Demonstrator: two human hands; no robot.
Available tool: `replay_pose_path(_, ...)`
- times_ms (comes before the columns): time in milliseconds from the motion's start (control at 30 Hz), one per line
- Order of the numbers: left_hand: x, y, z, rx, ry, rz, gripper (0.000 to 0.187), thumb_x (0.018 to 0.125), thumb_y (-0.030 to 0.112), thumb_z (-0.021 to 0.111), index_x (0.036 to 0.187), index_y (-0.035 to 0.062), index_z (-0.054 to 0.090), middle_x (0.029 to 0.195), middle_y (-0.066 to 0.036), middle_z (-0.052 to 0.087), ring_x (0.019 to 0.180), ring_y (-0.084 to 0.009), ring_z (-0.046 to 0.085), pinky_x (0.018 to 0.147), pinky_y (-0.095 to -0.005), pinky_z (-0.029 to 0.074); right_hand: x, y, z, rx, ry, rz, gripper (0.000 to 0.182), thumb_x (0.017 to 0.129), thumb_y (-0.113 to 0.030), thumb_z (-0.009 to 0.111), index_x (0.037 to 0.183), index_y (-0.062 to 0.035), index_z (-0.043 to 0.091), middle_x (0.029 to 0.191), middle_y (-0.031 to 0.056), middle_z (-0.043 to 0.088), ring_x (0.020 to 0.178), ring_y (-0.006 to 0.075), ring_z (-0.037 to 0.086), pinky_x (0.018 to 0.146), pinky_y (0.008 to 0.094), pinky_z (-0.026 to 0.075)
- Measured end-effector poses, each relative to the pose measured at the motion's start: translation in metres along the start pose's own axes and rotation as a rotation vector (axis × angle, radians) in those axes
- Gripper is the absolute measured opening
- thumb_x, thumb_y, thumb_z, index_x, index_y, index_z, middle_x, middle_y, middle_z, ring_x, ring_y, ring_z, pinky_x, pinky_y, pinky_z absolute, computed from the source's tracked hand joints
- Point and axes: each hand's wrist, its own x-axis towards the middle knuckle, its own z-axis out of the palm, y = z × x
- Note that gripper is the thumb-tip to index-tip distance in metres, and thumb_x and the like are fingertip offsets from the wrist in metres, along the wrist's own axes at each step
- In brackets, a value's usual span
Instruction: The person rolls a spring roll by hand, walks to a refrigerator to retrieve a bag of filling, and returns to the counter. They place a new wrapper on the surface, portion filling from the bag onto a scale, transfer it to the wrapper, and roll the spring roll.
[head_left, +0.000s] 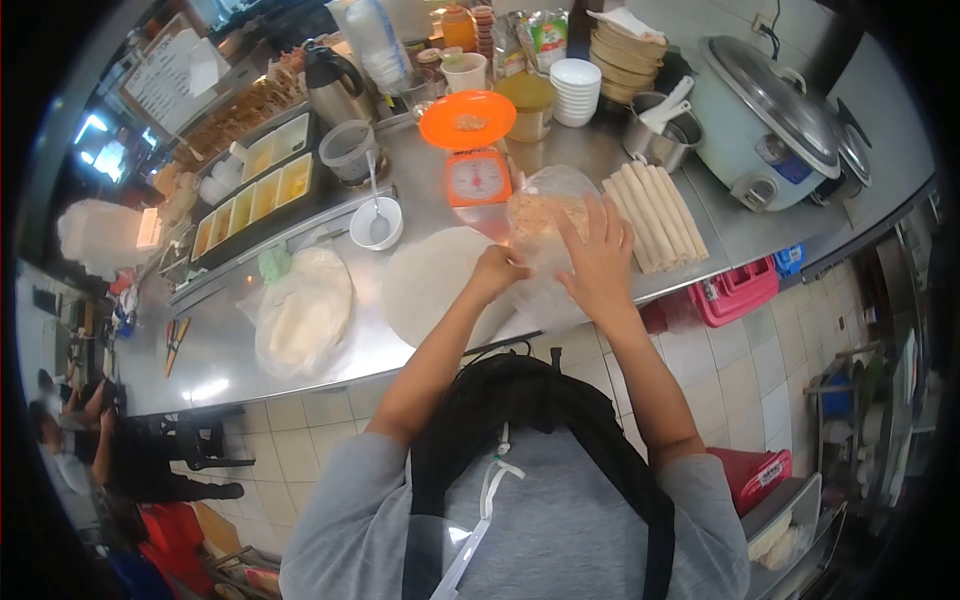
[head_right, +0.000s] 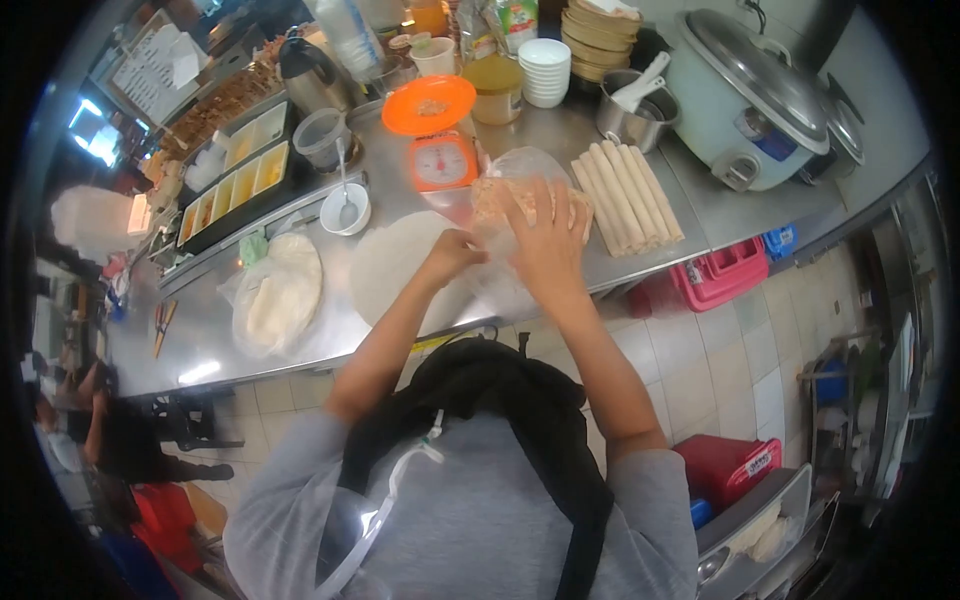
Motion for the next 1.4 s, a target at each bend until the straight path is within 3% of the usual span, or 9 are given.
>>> replay_pose_path(133,0.002,0.001,0.004,-0.468,0.060,0.014,0.010,0.080,0.011,0.065,0.079,0.0027,0.061,0.071,-0.001,0.060,0.065,-0.0110,0.054,0.062,-0.0270,0.044,-0.023,0.044,0.080,-0.012,-0.108,-0.261,0.026,0.069,-0.010,0.067,0.095,-0.0106,0.063,0.102,0.0144,0.060,0.090,0.0317,0.059,0.072,0.0413,0.046)
replay_pose_path(200,0.010,-0.003,0.005,-0.839,0.081,0.022,0.019,0.087,0.019,0.062,0.097,0.0031,0.060,0.084,-0.004,0.062,0.073,-0.0117,0.057,0.062,-0.0267,0.046,-0.011,0.053,0.087,0.425,-0.296,0.211,0.018,0.074,-0.004,0.059,0.091,-0.0081,0.058,0.086,0.0164,0.061,0.083,0.0342,0.059,0.067,0.0429,0.045)
replay_pose_path(533,-0.020,0.046,-0.032,-1.234,-0.111,-0.086,0.028,0.089,0.016,0.058,0.112,0.0012,0.052,0.093,-0.005,0.061,0.081,-0.0141,0.060,0.073,-0.0286,0.050,0.018,0.065,0.105,0.889,-0.141,0.301,0.021,0.073,0.010,0.046,0.088,-0.0038,0.051,0.075,0.0166,0.055,0.075,0.0326,0.057,0.068,0.0344,0.044)
replay_pose_path(600,-0.009,0.031,-0.036,-1.130,-0.092,-0.054,0.035,0.085,0.017,0.062,0.114,-0.0006,0.053,0.088,-0.003,0.062,0.077,-0.0165,0.061,0.068,-0.0322,0.050,0.020,0.067,0.101,1.006,-0.278,0.260,0.022,0.070,0.005,0.059,0.089,-0.0040,0.050,0.077,0.0088,0.056,0.074,0.0179,0.053,0.070,0.0268,0.042)
replay_pose_path(700,0.008,0.017,-0.024,-0.168,-0.113,0.225,0.035,0.080,0.018,0.067,0.108,-0.0014,0.059,0.084,-0.009,0.065,0.076,-0.0265,0.062,0.065,-0.0414,0.048,0.028,0.054,0.060,0.873,-0.655,0.344,0.025,0.067,0.004,0.059,0.090,-0.0041,0.054,0.082,0.0107,0.059,0.082,0.0229,0.057,0.077,0.0282,0.042)
replay_pose_path(800,0.010,0.020,0.005,0.449,0.264,0.313,0.022,0.072,0.013,0.068,0.087,-0.0034,0.064,0.074,-0.019,0.062,0.071,-0.0338,0.060,0.062,-0.0424,0.045,0.007,0.054,0.080,0.729,-0.381,0.005,0.030,0.063,0.003,0.060,0.092,-0.0036,0.057,0.086,0.0139,0.059,0.089,0.0302,0.057,0.080,0.0345,0.043)
replay_pose_path(967,0.031,-0.001,0.017,0.152,0.695,0.359,0.013,0.077,0.009,0.060,0.077,-0.0037,0.062,0.073,-0.020,0.061,0.071,-0.0337,0.060,0.064,-0.0399,0.046,-0.009,0.068,0.101,0.331,-0.390,0.304,0.028,0.067,-0.003,0.062,0.094,-0.0040,0.058,0.095,0.0192,0.060,0.095,0.0370,0.055,0.083,0.0428,0.044)
replay_pose_path(1133,0.050,0.006,0.021,-1.162,0.395,0.028,0.021,0.089,0.012,0.046,0.104,0.0026,0.058,0.094,-0.007,0.062,0.086,-0.0210,0.061,0.074,-0.0342,0.049,-0.035,0.086,0.137,0.434,-0.309,0.565,0.027,0.066,-0.004,0.063,0.093,-0.0003,0.058,0.093,0.0228,0.060,0.092,0.0399,0.055,0.082,0.0429,0.044)
replay_pose_path(1400,0.089,0.071,0.009,-1.240,-0.227,0.252,0.020,0.093,0.013,0.044,0.105,0.0021,0.055,0.097,-0.009,0.061,0.089,-0.0198,0.061,0.081,-0.0330,0.050,-0.047,0.113,0.135,0.873,-0.340,0.749,0.038,0.074,-0.008,0.058,0.110,0.0060,0.055,0.099,0.0268,0.061,0.094,0.0410,0.059,0.081,0.0397,0.046)
